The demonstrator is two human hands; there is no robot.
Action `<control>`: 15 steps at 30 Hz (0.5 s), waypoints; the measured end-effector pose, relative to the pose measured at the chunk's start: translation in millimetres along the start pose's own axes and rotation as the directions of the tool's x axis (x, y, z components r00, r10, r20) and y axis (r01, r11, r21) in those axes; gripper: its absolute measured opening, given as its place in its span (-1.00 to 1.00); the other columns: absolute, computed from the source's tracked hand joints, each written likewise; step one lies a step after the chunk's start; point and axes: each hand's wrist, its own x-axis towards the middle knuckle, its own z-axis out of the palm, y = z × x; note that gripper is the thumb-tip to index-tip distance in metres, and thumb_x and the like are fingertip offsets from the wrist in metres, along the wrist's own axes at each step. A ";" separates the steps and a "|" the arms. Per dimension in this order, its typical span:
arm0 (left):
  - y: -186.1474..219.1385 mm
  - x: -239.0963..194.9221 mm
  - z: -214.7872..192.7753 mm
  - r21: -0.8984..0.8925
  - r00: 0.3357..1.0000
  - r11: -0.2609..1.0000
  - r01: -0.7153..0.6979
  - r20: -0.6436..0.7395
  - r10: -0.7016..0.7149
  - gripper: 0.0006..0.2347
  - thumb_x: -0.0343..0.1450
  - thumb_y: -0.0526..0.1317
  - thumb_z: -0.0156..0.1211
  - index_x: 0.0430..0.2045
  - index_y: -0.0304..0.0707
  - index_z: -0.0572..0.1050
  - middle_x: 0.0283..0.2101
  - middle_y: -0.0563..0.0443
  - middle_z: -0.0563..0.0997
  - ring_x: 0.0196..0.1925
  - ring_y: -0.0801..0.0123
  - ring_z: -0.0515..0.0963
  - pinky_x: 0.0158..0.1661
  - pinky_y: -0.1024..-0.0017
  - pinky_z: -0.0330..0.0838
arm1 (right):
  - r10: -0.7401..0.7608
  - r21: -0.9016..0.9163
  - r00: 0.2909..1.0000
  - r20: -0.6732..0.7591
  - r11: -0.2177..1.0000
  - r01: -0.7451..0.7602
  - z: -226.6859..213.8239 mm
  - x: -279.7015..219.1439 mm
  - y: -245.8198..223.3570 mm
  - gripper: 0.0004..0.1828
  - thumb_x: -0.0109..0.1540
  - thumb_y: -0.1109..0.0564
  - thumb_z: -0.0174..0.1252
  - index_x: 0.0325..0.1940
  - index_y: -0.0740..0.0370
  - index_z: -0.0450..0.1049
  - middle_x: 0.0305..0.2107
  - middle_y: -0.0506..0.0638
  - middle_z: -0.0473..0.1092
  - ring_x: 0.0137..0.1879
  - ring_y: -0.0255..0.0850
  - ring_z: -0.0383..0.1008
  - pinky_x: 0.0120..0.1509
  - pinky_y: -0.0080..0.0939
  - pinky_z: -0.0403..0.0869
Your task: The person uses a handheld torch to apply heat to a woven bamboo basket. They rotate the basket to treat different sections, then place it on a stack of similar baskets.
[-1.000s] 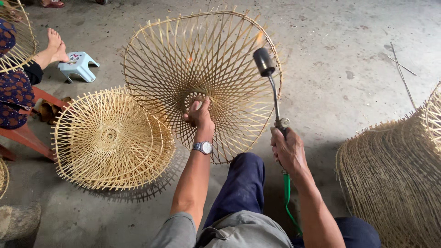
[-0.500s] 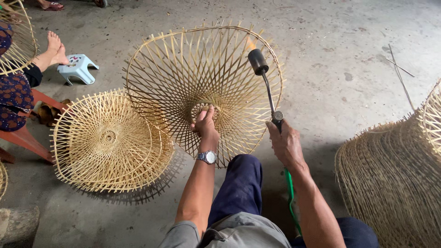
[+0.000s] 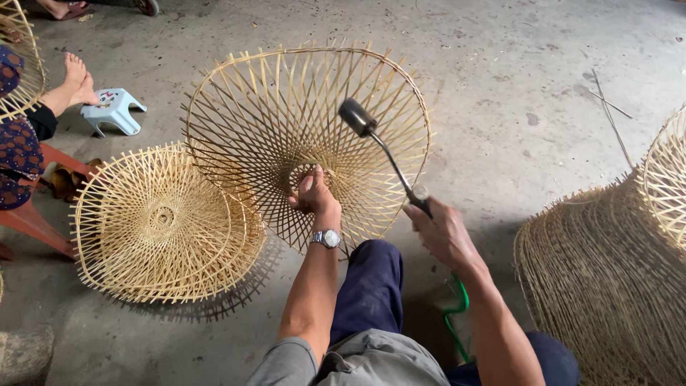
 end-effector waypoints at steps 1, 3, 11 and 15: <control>0.6 5.7 -0.7 0.000 1.000 1.000 -0.004 -0.011 0.004 -0.55 0.22 -0.08 0.53 -0.30 -0.58 0.52 0.33 -0.18 -0.04 0.22 0.07 0.25 0.02 0.12 0.60 | 0.076 0.080 0.997 -0.031 0.994 -0.074 -3.0 -9.3 10.7 -0.59 0.33 -0.12 0.13 -0.29 0.33 0.44 -0.62 -0.05 0.31 -0.54 -0.32 0.30 -0.48 -0.23 0.32; 5.3 17.2 -1.5 -0.048 0.999 0.998 -0.039 0.023 0.040 -0.50 0.21 -0.04 0.53 -0.26 -0.58 0.47 0.26 -0.28 0.06 0.17 0.00 0.32 0.01 0.05 0.60 | 0.081 0.264 0.989 -0.122 0.963 -0.046 -12.4 -17.2 31.7 -0.66 0.30 -0.05 0.17 -0.12 0.30 0.42 -0.61 -0.09 0.30 -0.56 -0.34 0.28 -0.52 -0.26 0.30; 9.4 9.2 -31.1 -0.026 0.979 0.993 0.114 0.175 -0.107 -0.43 0.33 0.15 0.36 -0.18 -0.58 0.56 0.19 -0.20 0.20 0.18 0.13 0.31 0.19 0.06 0.35 | -0.019 0.547 0.932 -0.363 0.805 0.230 -46.1 64.5 63.7 -0.45 0.24 0.12 0.32 0.23 0.44 0.35 -0.49 0.00 0.39 -0.53 -0.26 0.37 -0.54 -0.29 0.37; -10.1 5.2 -49.0 -0.149 0.970 0.972 0.179 0.194 -0.149 -0.47 0.32 0.09 0.42 -0.17 -0.55 0.52 0.05 -0.14 0.34 0.07 0.21 0.42 0.08 0.09 0.39 | -0.196 0.498 0.906 -0.376 0.782 0.376 -43.8 112.2 50.0 -0.41 0.25 0.13 0.33 0.27 0.43 0.32 -0.19 -0.07 0.46 -0.39 -0.30 0.51 -0.50 -0.34 0.44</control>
